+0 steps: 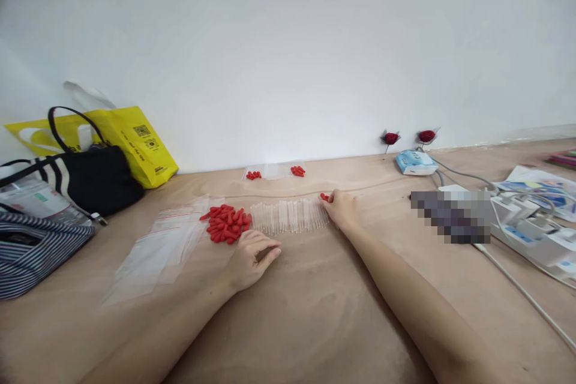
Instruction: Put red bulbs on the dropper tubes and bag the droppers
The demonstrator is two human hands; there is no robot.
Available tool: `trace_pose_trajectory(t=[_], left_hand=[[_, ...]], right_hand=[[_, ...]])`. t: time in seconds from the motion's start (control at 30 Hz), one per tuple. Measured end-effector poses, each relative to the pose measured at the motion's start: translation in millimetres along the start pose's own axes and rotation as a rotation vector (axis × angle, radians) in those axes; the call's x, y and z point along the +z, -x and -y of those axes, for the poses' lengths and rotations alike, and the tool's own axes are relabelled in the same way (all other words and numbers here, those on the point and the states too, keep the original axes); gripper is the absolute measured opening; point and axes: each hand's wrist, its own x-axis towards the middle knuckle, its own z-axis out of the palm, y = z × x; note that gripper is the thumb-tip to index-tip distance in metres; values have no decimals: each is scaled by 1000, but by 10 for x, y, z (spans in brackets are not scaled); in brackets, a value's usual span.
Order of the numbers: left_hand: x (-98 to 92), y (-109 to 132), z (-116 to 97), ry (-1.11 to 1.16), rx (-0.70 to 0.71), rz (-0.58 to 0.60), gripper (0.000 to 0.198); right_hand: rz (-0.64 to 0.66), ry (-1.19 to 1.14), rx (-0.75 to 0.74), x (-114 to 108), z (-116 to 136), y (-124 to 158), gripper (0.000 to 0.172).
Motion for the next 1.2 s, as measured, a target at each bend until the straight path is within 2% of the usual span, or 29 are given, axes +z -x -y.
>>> trace_pose_trajectory(t=[0.2,0.3,0.47,0.6,0.7,0.87,0.97,1.07,1.13,1.2], left_hand=[[21,17,14,-19,-23,-26,11],[34,10,33,-114,-115,-86,12],[29,-142,92,-306,-286,-122,13],[23,-370,115,-440,-364,-67,18],[49,-508,118,-499,-399,7,19],[121,-594,109,-544,-428,65,22],[149,-603,92,-564,-436,82,22],[142,-610,77,-577,-436,88,20],[103,-606,67,-585,-426,82,20],[32,-575,53,-596,-402,61,22]], right_hand=[[-86,82,-7,-89,-126,-45,37],[-102,123,-55,-118,-206,-69,38],[-27,130,-97,-85,-225,-96,37],[-35,93,-119,-67,-198,-100,34],[-94,48,-90,-87,-180,-75,34],[-200,-68,-78,-119,-126,68,35],[-242,-140,-158,-106,-93,213,34],[-248,-236,-305,-100,-67,379,29],[-214,-302,-442,-117,-47,497,25],[-125,-354,-597,-148,-21,615,22]])
